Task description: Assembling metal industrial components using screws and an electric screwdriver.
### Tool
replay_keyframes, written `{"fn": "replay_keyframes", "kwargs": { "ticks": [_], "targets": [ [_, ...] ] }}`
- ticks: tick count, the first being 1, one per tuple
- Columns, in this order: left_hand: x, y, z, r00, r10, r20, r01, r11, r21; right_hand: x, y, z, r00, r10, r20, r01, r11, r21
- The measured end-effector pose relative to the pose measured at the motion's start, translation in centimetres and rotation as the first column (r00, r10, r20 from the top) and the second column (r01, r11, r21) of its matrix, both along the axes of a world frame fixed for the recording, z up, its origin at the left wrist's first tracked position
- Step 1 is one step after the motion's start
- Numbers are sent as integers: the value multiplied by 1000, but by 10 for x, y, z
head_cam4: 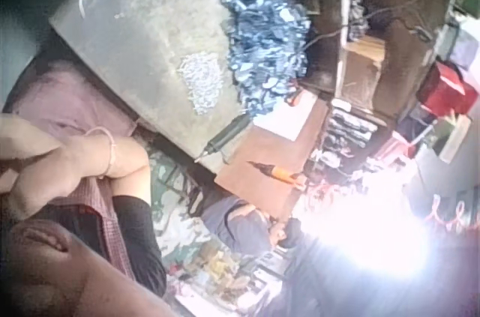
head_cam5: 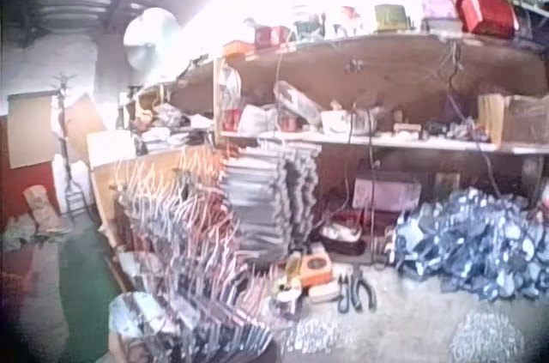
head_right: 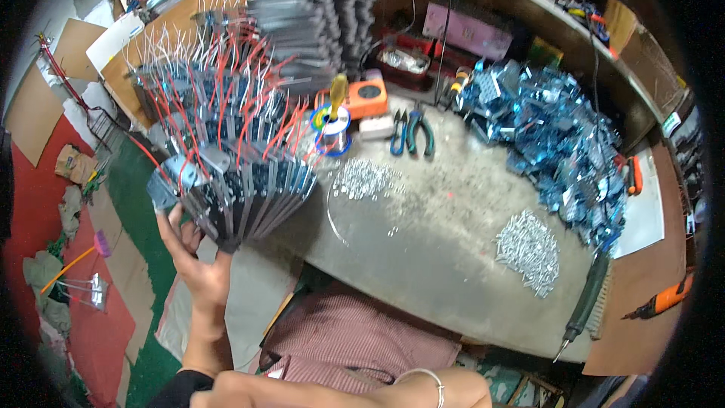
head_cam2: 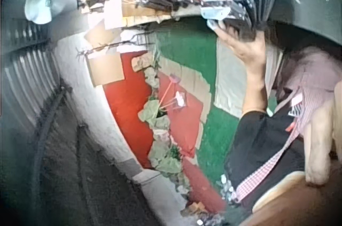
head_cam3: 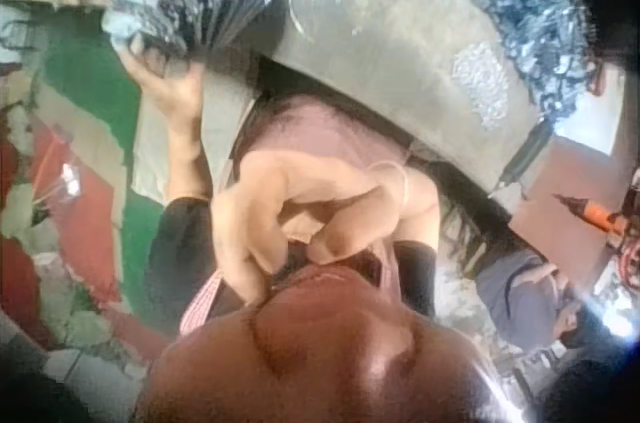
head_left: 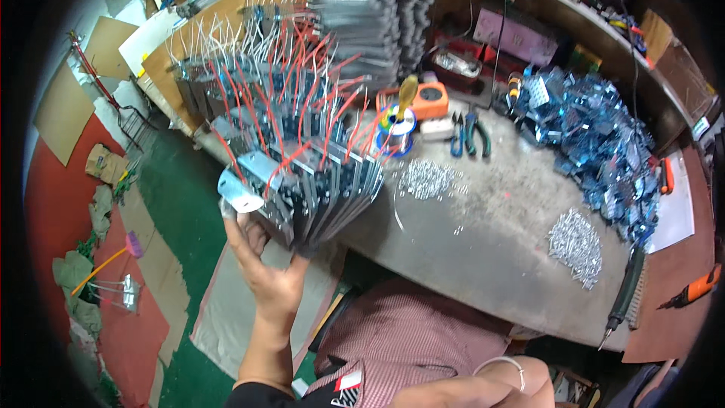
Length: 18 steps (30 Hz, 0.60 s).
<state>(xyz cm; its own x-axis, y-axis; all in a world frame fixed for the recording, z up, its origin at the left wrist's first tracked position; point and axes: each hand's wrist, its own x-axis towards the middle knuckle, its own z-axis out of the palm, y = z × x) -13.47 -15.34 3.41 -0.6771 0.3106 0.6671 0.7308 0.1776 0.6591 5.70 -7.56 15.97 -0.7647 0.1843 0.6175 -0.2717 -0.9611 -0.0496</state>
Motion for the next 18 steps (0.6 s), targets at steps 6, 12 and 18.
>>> {"fn": "replay_keyframes", "kwargs": {
  "ticks": [6, 12, 18],
  "targets": [
    [1, -3, 3, 997, -33, -65, 38, 996, 77, 16, 4, 21, 952, -17, 306, 2, 999, 51],
    [-1, -4, 5, 986, 145, -81, -128, 973, 190, -8, 20, 67, 887, -460, 45, 412, 832, 371],
    [0, -10, 9, 967, 178, -185, -124, 955, 270, 22, 18, 40, 824, 229, 518, -211, 973, -94]
  ]
}}
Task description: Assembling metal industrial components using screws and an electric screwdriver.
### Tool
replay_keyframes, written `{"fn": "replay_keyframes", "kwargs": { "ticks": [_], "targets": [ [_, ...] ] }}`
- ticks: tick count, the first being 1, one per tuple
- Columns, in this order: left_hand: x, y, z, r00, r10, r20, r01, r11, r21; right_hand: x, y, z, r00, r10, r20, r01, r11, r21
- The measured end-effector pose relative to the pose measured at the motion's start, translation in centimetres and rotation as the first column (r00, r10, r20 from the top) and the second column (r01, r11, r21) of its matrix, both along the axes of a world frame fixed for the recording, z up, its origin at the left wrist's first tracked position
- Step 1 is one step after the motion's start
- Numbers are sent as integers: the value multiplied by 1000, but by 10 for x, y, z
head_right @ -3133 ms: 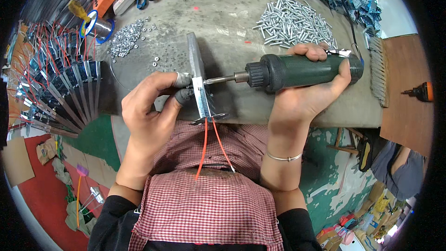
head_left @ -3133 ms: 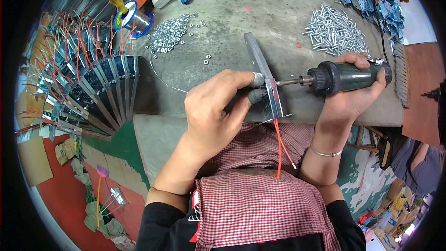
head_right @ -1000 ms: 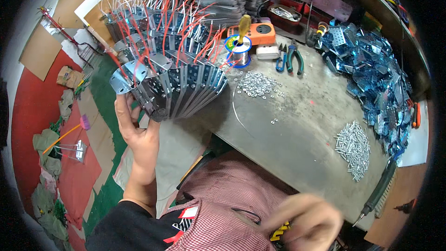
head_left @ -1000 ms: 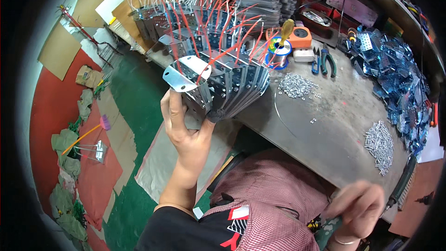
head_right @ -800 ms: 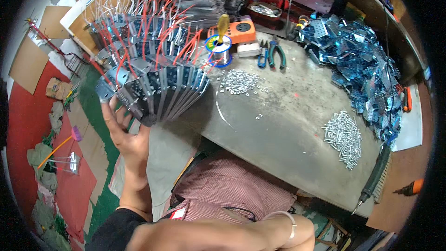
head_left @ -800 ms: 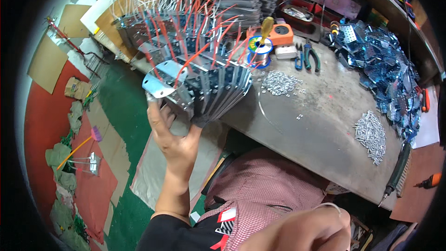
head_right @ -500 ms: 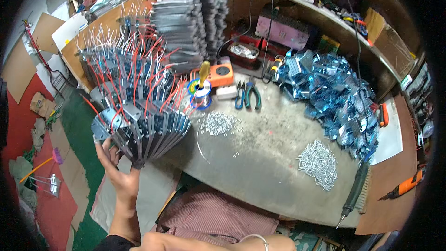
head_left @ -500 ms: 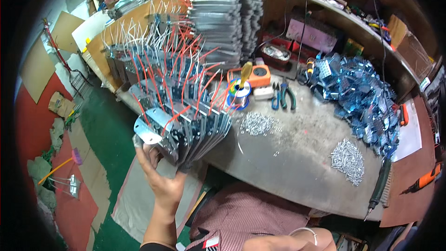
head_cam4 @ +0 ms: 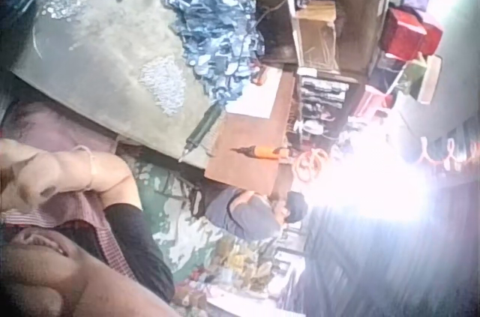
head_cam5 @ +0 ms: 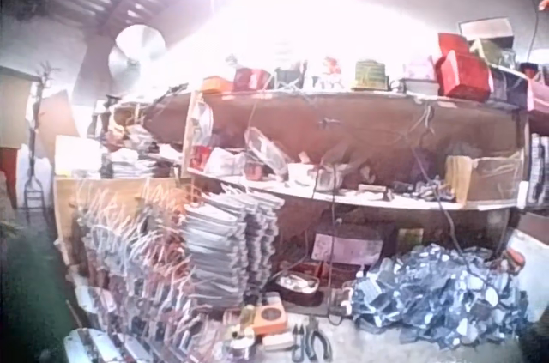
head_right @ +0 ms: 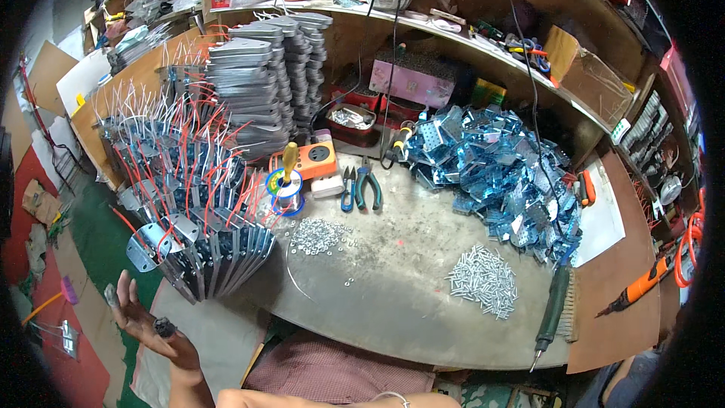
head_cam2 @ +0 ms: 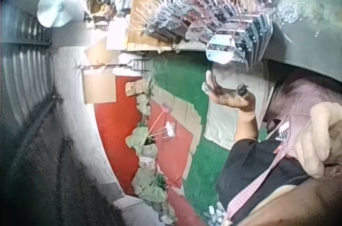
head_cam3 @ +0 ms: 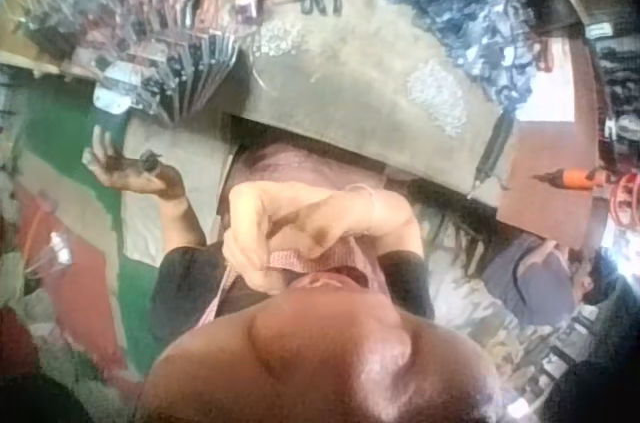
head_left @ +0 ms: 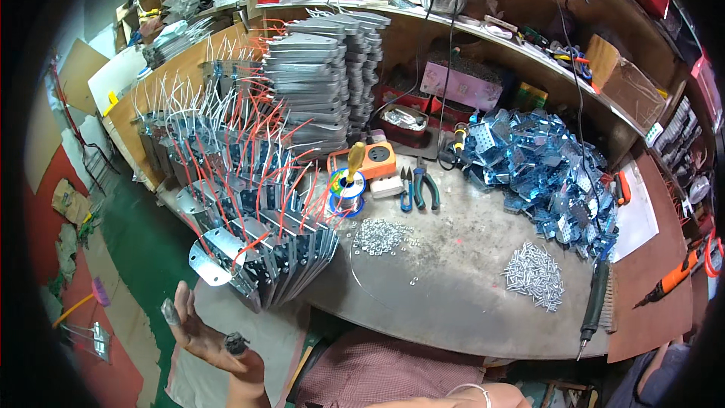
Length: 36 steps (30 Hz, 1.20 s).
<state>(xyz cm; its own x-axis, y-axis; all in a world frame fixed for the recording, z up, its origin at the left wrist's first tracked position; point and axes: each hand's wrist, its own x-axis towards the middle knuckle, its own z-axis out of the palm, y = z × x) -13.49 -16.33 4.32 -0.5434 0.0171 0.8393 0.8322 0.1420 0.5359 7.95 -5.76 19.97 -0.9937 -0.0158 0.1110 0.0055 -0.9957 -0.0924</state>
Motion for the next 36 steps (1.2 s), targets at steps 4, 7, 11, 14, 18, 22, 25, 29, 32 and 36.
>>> {"fn": "replay_keyframes", "kwargs": {
  "ticks": [4, 7, 11, 14, 18, 22, 25, 29, 32, 36],
  "targets": [
    [0, 7, 3, 1000, 4, -3, -4, 1000, 22, -15, -11, 0, 988, -84, -133, 93, 994, 62],
    [-5, 0, 0, 1000, 11, -6, -10, 1000, 29, -24, -24, 28, 763, -638, -106, 609, 764, -215],
    [-3, 4, 5, 1000, -16, 17, 15, 998, 62, -9, -1, -12, 968, -198, -155, 207, 977, 46],
    [-7, 2, 0, 999, -7, 43, 3, 997, 79, 3, -3, -9, 950, -258, -179, 286, 945, 159],
    [-12, 0, -5, 1000, -15, -4, 15, 997, 82, -32, -30, 25, 643, -739, -199, 733, 670, -119],
    [-15, 1, -5, 1000, -14, -4, 14, 995, 96, -36, -38, -3, 549, -797, -250, 780, 597, -189],
    [-18, 3, -4, 999, -45, 6, 44, 992, 117, -15, 1, 3, 938, -332, -103, 334, 943, -1],
    [-23, -10, -12, 995, 39, 96, -48, 994, 94, -50, 75, -26, 929, 364, -63, -261, 768, 585],
    [-30, -16, -18, 997, 42, 63, -46, 996, 72, -96, 113, -9, 968, -212, -132, 153, 82, 985],
    [-38, -20, -25, 998, -30, 61, 23, 994, 106, -180, 205, -2, 685, -373, -626, 191, -737, 648]
  ]
}}
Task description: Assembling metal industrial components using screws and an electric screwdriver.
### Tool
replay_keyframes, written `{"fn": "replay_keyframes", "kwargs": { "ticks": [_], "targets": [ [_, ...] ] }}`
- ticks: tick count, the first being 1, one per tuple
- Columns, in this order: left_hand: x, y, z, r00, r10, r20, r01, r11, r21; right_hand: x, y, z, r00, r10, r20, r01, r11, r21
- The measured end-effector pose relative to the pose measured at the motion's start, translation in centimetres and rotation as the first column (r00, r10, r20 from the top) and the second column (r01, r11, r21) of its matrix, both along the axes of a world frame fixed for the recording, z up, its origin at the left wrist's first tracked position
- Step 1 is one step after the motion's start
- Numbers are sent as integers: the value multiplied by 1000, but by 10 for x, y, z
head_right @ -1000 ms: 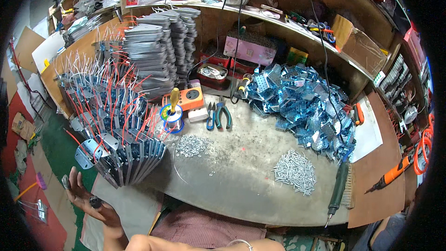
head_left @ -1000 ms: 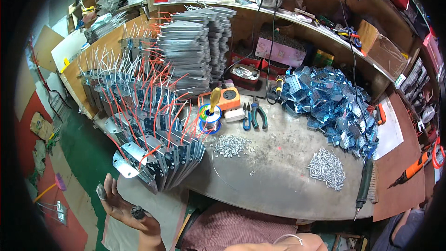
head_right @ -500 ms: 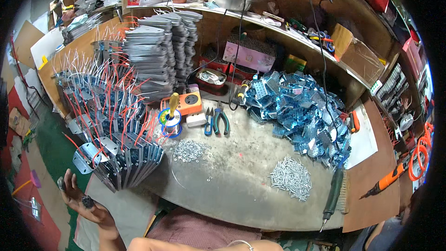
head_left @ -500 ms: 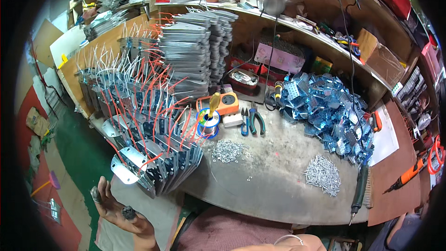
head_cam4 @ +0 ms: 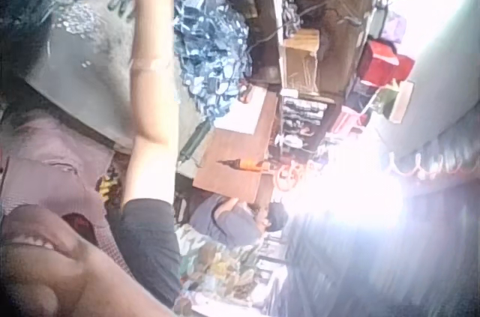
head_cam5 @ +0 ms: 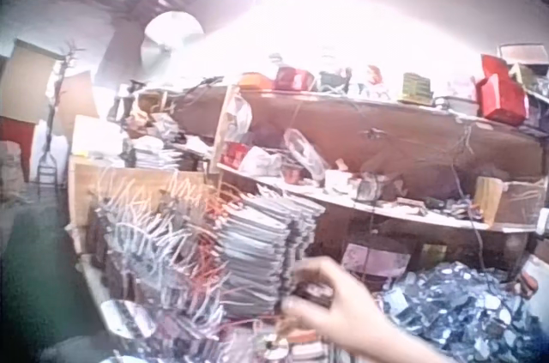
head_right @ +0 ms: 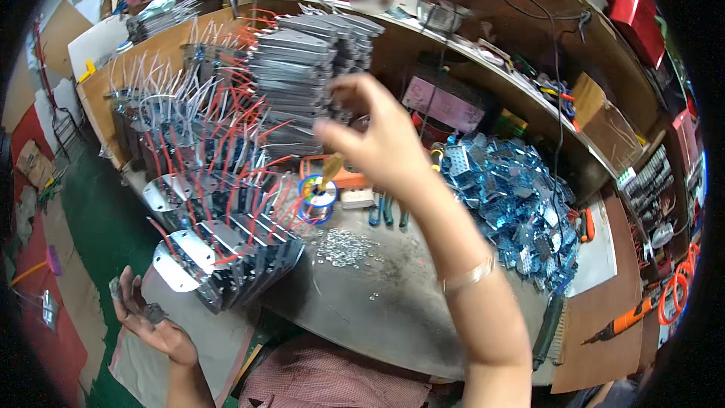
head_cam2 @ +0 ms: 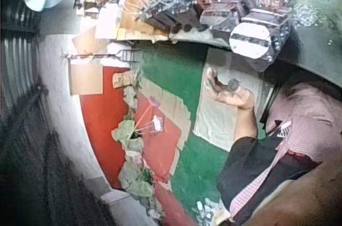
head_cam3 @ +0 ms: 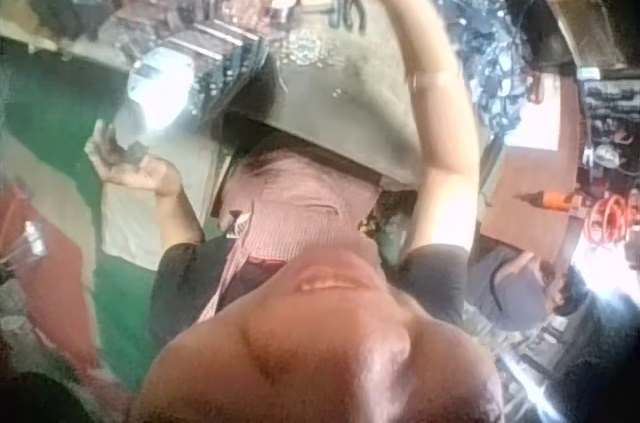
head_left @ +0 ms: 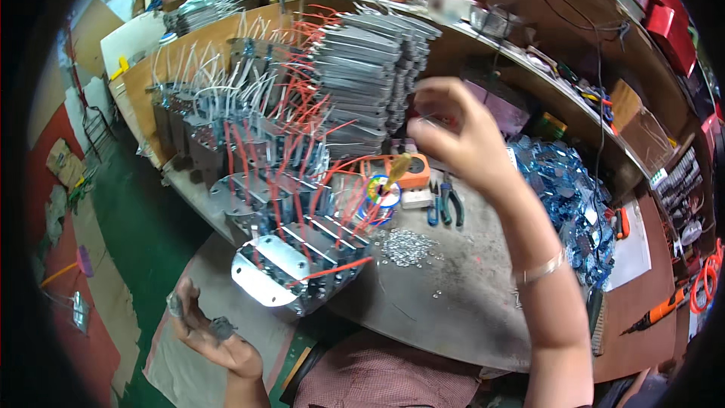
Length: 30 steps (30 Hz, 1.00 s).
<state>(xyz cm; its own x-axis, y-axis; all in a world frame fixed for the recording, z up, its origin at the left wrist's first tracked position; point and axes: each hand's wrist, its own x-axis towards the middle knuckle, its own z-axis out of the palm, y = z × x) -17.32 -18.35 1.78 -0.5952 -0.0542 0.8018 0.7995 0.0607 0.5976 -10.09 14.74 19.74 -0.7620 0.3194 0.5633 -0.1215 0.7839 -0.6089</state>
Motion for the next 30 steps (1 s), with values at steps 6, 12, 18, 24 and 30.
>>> {"fn": "replay_keyframes", "kwargs": {
  "ticks": [6, 12, 18, 24, 30],
  "targets": [
    [-7, -9, -5, 993, 66, 100, -64, 998, -24, -87, 50, 34, 946, -313, 82, 264, 893, 365],
    [-15, -22, -16, 978, 108, 177, -100, 993, -55, -120, 63, 44, 874, -369, 317, 229, 887, 401],
    [-24, -21, -25, 979, 91, 180, -84, 995, -45, -133, 57, 38, 840, -430, 331, 220, 828, 516],
    [-27, -19, -28, 980, 70, 185, -64, 997, -35, -138, 55, 36, 844, -435, 313, 219, 813, 540],
    [-29, -18, -28, 983, 65, 174, -55, 996, -63, -137, 60, 29, 899, -341, 274, 181, 861, 476]
  ]
}}
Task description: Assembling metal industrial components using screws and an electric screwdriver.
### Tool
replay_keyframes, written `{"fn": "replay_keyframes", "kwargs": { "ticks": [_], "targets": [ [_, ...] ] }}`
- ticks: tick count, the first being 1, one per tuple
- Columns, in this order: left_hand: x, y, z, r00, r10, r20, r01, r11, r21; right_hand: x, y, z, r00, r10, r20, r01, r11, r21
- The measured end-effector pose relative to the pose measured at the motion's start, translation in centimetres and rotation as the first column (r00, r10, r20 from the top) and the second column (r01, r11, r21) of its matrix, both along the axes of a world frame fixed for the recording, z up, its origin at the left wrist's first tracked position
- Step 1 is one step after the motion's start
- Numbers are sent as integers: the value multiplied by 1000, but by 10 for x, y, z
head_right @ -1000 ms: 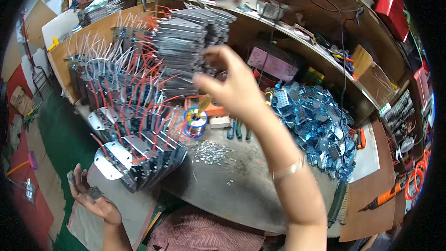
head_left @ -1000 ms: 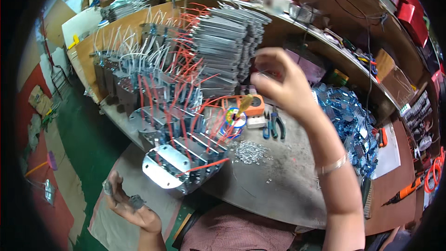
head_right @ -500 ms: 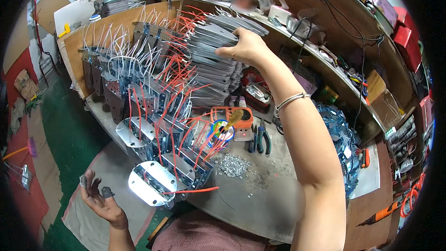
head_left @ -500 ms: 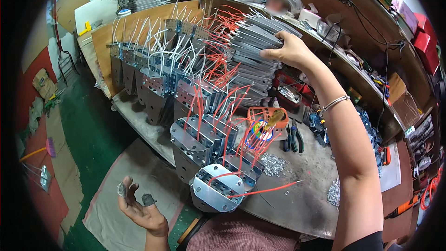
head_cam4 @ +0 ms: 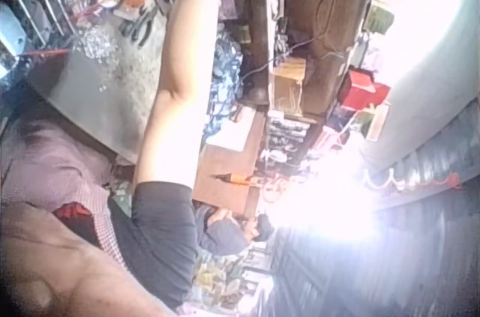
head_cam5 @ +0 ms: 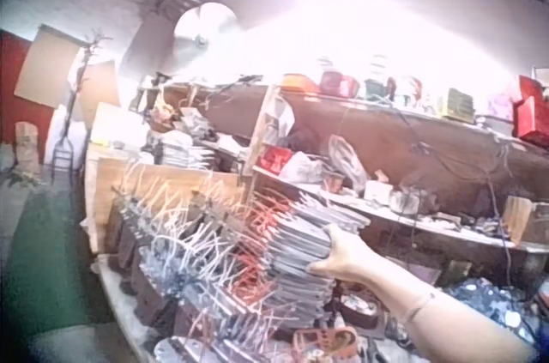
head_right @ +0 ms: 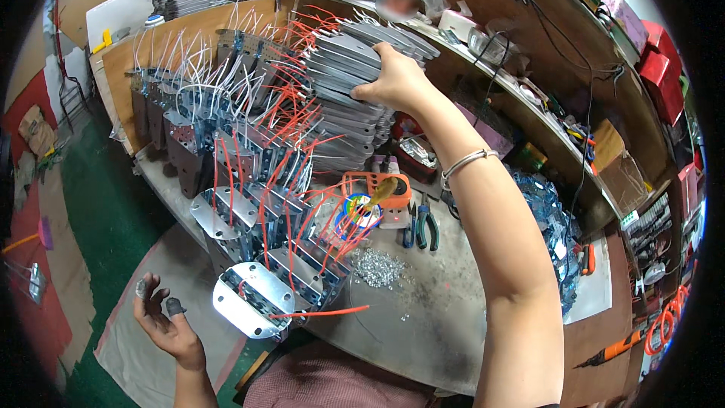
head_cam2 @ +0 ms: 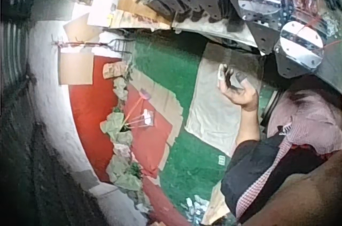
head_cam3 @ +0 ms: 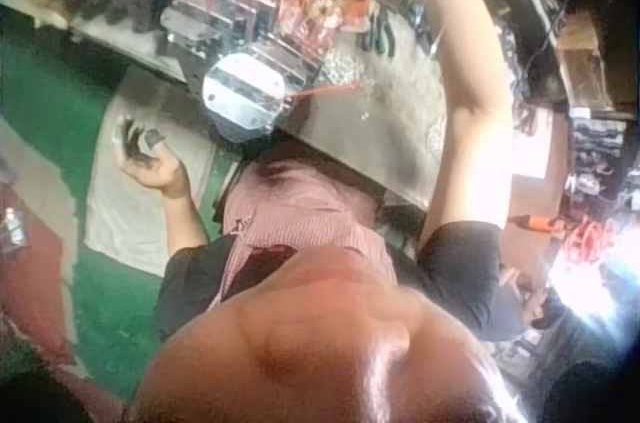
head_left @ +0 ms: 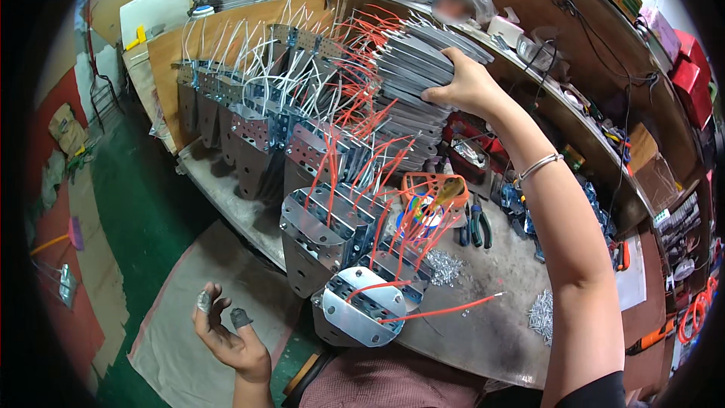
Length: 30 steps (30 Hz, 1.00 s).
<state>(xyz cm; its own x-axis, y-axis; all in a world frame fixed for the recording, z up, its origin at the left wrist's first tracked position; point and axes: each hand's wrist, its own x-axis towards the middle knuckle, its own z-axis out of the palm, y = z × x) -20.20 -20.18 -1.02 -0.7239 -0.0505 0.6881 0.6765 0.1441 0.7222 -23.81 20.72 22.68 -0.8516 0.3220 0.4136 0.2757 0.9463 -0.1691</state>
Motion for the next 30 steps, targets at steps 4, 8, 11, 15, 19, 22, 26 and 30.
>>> {"fn": "replay_keyframes", "kwargs": {
  "ticks": [4, 8, 11, 15, 19, 22, 26, 30],
  "targets": [
    [5, -6, 3, 999, 38, 1, -38, 999, -3, 7, -11, -3, 997, 72, -37, -73, 997, -36],
    [11, -13, 11, 998, 58, -10, -58, 997, -47, 13, -16, -10, 994, 67, -87, -73, 995, -63],
    [15, -11, 17, 998, 54, -18, -56, 996, -71, 28, -8, -15, 984, 78, -158, -86, 995, -47],
    [20, -6, 19, 976, 63, -207, -80, 994, -73, 62, -4, -16, 970, 94, -223, -128, 981, -145],
    [54, -20, 34, 947, 61, -316, -179, 916, -358, 142, -25, -1, 952, 121, -283, -160, 980, -118],
    [76, 20, 29, 874, -255, -414, 223, 967, -125, 214, -23, -22, 953, -35, -300, -21, 983, -180],
    [96, 53, 37, 400, -878, -264, 840, 467, -277, 310, -36, -79, 914, -322, -246, 300, 946, -123],
    [117, 107, 43, 206, -967, -151, 861, 253, -441, 361, -37, -146, 845, -506, -176, 475, 859, -189]
  ]
}}
